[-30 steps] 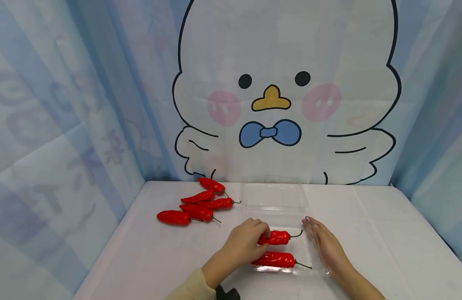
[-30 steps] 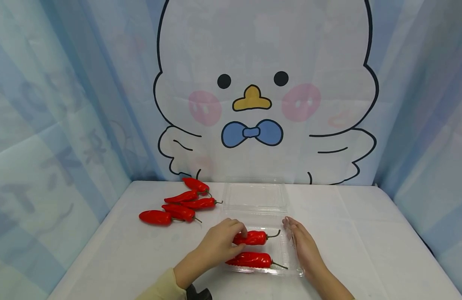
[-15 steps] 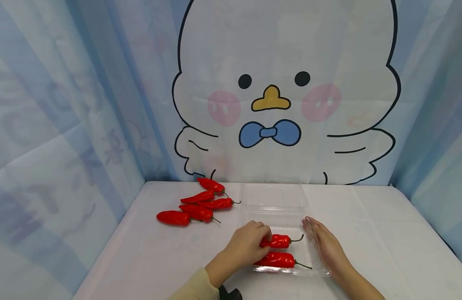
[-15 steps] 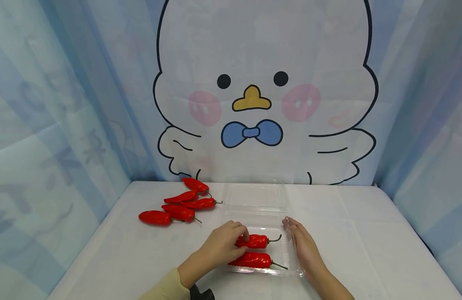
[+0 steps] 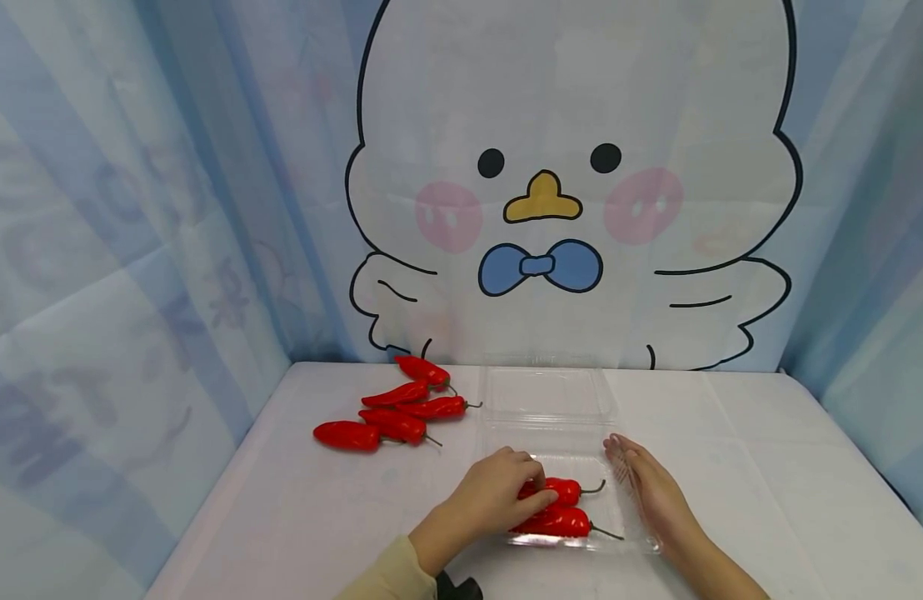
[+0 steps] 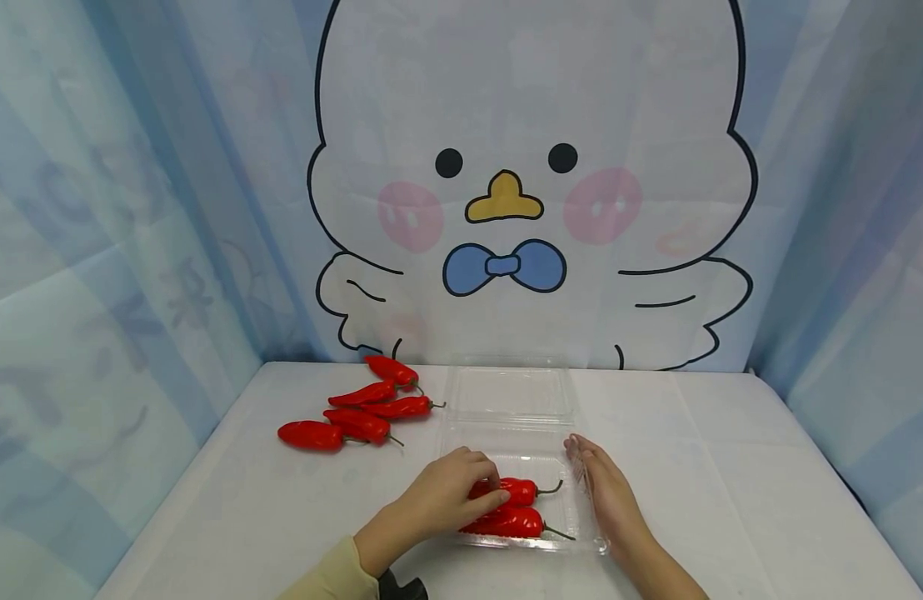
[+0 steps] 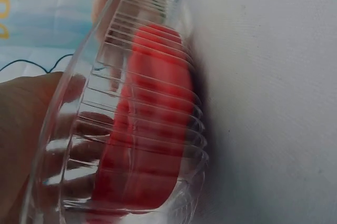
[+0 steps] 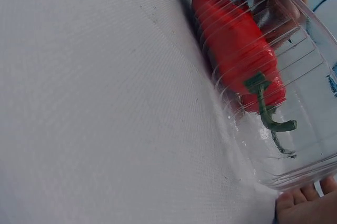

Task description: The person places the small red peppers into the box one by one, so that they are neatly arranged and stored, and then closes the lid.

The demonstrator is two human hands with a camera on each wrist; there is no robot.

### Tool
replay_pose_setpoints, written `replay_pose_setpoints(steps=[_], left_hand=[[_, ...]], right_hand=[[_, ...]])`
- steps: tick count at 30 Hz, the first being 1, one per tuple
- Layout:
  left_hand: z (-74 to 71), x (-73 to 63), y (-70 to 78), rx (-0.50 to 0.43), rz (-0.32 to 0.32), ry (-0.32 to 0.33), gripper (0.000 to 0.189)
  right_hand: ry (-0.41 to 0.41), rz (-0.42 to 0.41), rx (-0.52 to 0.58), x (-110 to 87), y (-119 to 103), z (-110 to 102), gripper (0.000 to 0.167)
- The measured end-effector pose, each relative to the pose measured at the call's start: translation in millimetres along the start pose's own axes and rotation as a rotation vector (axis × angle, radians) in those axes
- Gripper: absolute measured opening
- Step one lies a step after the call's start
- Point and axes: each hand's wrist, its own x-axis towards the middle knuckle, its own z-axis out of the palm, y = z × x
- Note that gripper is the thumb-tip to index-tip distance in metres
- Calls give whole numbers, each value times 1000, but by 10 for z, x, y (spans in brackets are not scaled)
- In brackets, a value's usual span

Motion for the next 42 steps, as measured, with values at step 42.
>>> replay_pose_setpoints(steps=[42], left_hand=[[-24,-62,-66,27,30,4,36]], right_hand=[[-11,15,35,16,-24,12,58]])
